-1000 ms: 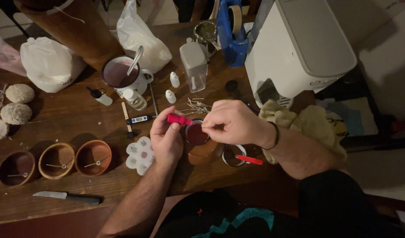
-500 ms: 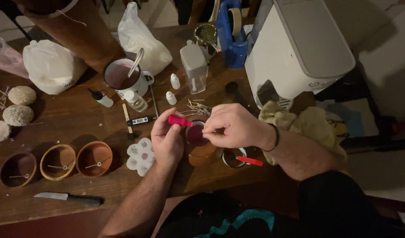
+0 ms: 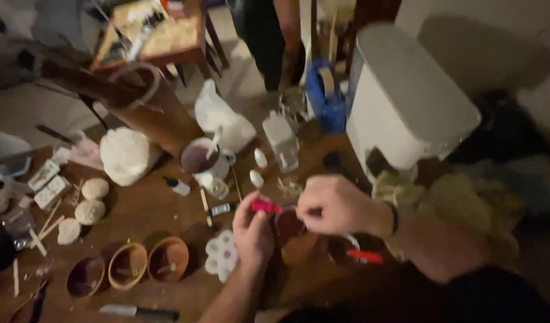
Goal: Adding red liquid dye to a container of melted wax and stirring it thoroughly with a spoon.
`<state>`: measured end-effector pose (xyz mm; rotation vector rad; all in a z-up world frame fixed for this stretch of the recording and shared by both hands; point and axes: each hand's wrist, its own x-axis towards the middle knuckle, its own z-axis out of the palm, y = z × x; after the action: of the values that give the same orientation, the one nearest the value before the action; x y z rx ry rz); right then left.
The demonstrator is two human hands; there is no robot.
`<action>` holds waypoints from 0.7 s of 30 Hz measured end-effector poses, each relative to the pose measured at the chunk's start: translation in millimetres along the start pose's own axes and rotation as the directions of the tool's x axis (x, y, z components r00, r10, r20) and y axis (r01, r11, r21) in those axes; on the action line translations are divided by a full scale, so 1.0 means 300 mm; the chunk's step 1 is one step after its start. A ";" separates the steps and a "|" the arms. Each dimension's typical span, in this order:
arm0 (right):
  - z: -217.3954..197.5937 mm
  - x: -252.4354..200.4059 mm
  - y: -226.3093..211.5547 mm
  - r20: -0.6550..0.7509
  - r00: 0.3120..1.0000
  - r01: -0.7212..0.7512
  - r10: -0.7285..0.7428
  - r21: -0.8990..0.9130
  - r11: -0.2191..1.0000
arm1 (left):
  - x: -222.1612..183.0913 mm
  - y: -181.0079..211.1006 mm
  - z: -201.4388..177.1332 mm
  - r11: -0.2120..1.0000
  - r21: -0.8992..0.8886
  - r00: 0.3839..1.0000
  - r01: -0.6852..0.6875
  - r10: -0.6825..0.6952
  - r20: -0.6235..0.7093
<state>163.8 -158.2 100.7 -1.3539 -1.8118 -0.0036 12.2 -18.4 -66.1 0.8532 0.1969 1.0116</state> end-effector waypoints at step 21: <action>0.040 -0.037 0.037 -0.037 0.995 -0.091 0.096 0.104 0.990 | 0.006 -0.034 -0.039 0.994 -0.017 0.994 -0.104 0.104 0.029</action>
<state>165.8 -156.8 81.1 -1.3551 -1.6891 0.1078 13.8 -13.3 -80.6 0.8710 0.1197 1.0955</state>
